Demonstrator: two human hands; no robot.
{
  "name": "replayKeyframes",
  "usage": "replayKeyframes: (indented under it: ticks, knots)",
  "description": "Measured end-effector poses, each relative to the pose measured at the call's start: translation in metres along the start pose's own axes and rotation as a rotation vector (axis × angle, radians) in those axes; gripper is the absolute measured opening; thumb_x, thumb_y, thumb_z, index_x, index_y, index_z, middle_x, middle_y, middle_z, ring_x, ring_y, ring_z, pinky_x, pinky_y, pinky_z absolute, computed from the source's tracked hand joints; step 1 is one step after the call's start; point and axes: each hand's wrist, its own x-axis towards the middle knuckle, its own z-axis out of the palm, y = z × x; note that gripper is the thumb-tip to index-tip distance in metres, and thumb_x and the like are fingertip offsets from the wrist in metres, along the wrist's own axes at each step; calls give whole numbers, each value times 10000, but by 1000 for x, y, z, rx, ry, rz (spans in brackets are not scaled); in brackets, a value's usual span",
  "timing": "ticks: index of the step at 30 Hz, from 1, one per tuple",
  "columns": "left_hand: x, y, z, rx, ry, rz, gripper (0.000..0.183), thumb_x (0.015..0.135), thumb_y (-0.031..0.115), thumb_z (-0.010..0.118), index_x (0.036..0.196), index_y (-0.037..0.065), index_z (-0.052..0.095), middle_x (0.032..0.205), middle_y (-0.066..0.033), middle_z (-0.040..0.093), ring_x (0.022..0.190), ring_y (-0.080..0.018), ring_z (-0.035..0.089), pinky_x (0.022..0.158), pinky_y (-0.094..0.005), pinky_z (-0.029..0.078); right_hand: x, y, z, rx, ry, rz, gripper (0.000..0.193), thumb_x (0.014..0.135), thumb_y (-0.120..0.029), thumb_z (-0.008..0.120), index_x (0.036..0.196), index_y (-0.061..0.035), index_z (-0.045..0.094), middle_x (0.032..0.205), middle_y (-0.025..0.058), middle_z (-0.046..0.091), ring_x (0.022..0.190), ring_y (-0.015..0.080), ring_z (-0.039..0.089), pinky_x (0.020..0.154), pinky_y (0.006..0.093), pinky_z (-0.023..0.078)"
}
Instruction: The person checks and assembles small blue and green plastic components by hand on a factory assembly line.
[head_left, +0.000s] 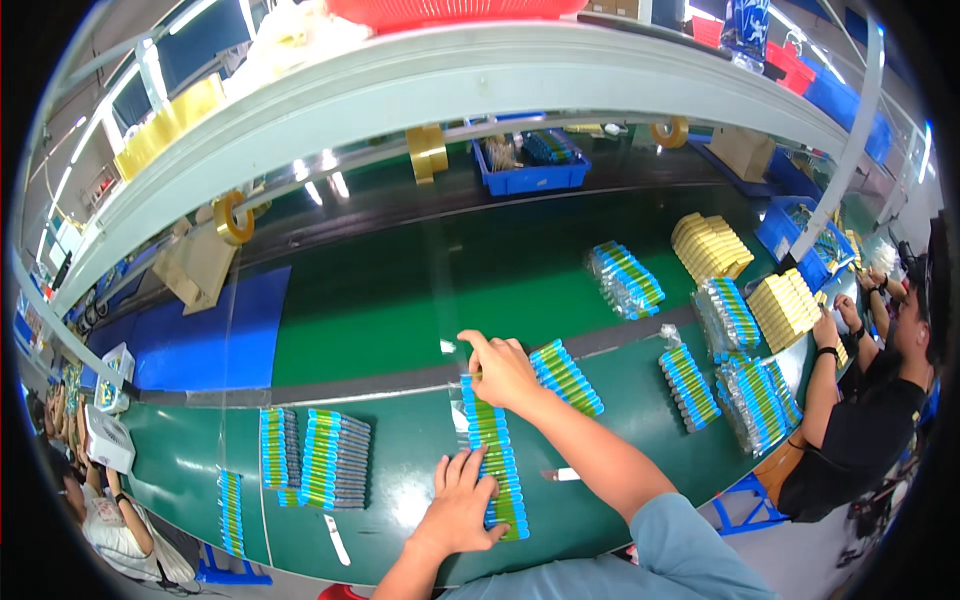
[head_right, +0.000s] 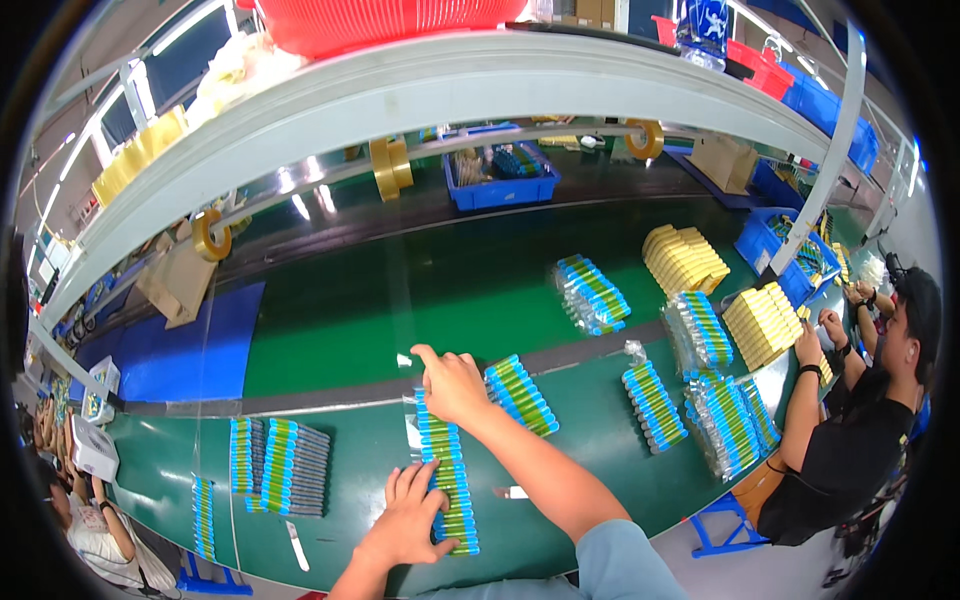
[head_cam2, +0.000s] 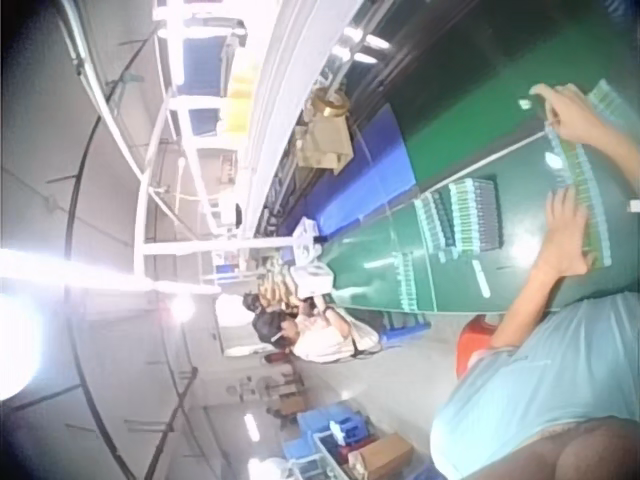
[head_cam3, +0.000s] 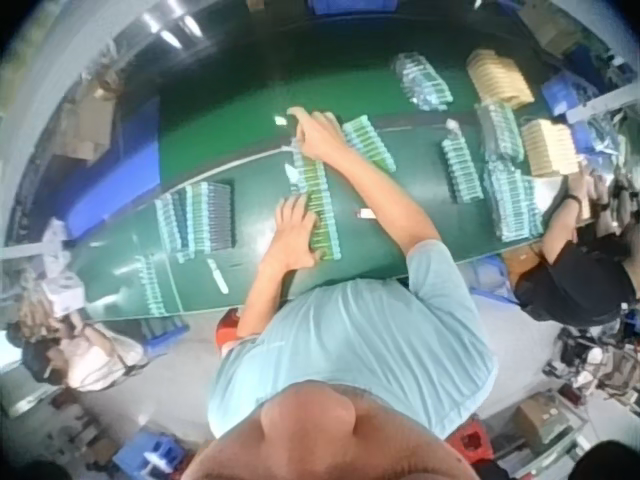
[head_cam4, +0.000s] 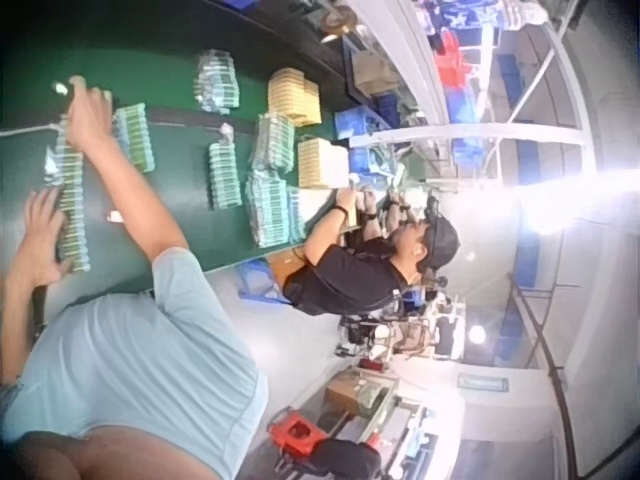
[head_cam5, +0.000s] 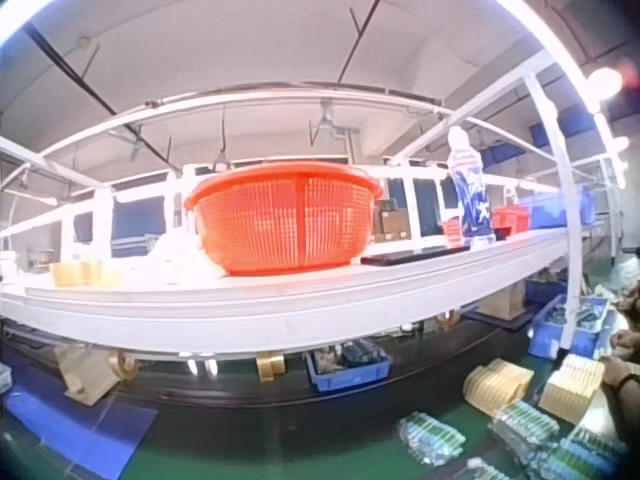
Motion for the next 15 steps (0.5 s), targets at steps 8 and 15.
replayKeyframes:
  ticks: [8,15]
  knots:
    - [-4,4,0,41,-26,-9,543,657,402,853,1003,88,577,1506,-269,344,1419,-481,258,1165,-633,145,35,24,23,-331,213,-126,330,802,-37,649,1122,-113,627,861,66,695,893,276,642,831,425,413]
    - [-5,-3,13,16,-37,31,571,662,429,849,1053,78,623,1557,-289,318,1449,-492,229,1145,-656,146,-18,-48,-31,-195,-110,101,461,880,-290,676,1253,-34,589,1226,179,642,1167,363,583,1038,468,397]
